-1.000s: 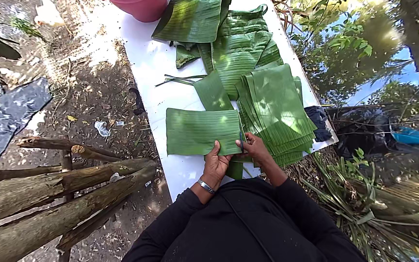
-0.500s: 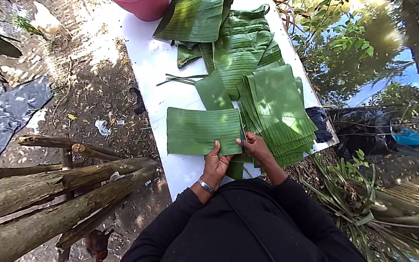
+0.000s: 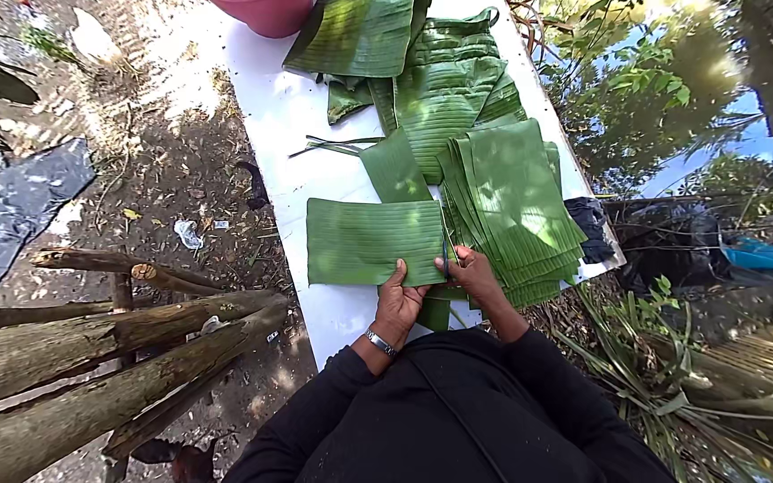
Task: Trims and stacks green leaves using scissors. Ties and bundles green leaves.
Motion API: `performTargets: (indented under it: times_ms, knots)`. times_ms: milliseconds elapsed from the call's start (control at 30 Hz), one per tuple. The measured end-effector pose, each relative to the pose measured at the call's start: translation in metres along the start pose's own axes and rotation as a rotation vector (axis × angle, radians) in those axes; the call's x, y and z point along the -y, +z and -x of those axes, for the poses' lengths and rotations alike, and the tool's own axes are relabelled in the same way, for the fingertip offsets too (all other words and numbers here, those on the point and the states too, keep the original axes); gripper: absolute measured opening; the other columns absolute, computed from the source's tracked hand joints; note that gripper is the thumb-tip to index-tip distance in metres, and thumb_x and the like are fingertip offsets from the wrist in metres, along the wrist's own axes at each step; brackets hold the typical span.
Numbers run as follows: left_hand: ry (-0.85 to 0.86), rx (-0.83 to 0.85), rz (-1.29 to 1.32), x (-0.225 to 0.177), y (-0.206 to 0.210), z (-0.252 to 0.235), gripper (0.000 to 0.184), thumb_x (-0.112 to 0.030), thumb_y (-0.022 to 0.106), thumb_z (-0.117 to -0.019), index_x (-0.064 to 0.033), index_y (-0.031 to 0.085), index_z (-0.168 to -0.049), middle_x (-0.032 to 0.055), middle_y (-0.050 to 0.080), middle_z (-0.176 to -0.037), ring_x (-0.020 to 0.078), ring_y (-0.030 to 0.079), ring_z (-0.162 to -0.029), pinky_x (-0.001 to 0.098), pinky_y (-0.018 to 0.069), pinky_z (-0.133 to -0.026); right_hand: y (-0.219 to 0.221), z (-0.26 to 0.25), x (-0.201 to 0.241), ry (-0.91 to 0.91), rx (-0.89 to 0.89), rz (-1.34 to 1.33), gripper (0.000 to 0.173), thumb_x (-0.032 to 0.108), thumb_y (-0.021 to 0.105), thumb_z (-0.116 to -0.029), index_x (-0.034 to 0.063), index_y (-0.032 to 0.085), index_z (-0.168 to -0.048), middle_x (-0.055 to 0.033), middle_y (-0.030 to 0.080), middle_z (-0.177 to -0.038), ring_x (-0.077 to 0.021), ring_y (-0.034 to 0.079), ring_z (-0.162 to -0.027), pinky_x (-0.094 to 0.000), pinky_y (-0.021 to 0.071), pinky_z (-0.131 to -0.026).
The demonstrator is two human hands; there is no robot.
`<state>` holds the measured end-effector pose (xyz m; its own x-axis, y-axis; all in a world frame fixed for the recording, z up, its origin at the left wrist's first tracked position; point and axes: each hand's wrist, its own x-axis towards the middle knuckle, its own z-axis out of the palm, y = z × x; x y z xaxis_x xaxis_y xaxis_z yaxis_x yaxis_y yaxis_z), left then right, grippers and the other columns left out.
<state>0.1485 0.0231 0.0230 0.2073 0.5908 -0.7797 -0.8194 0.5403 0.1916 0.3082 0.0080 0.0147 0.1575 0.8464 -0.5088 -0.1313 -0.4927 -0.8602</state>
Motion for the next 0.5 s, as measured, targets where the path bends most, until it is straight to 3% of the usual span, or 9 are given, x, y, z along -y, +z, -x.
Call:
performTargets:
  times_ms: [133, 300, 500]
  knots:
    - [-0.006, 0.000, -0.017, -0.001, -0.003, 0.000, 0.027, -0.020, 0.041, -0.1110, -0.0040, 0.048, -0.131, 0.0217, 0.068, -0.113, 0.0337, 0.072, -0.096, 0.0480, 0.0623, -0.079, -0.002, -0.001, 0.004, -0.001, 0.005, 0.044, 0.018, 0.014, 0.075, -0.0934, -0.0004, 0.066, -0.099, -0.0090, 0.070, -0.075, -0.0152, 0.067, -0.060, -0.0302, 0.0587, -0.057]
    - [-0.027, 0.007, -0.026, 0.000, -0.006, 0.004, 0.026, -0.020, 0.042, -0.1107, -0.0042, 0.048, -0.131, 0.0222, 0.068, -0.113, 0.0340, 0.073, -0.095, 0.0481, 0.0625, -0.079, -0.001, -0.003, 0.011, -0.005, -0.004, 0.066, 0.016, 0.015, 0.074, -0.0936, 0.0023, 0.065, -0.095, -0.0038, 0.067, -0.070, -0.0101, 0.064, -0.059, -0.0262, 0.0557, -0.057]
    - [-0.015, 0.006, -0.039, 0.000, -0.004, 0.005, 0.027, -0.021, 0.041, -0.1111, -0.0044, 0.048, -0.132, 0.0217, 0.068, -0.113, 0.0336, 0.072, -0.096, 0.0479, 0.0624, -0.079, -0.002, -0.005, 0.007, -0.015, -0.006, 0.037, 0.018, 0.013, 0.076, -0.0922, -0.0005, 0.067, -0.100, -0.0070, 0.069, -0.073, -0.0125, 0.066, -0.060, -0.0276, 0.0570, -0.059]
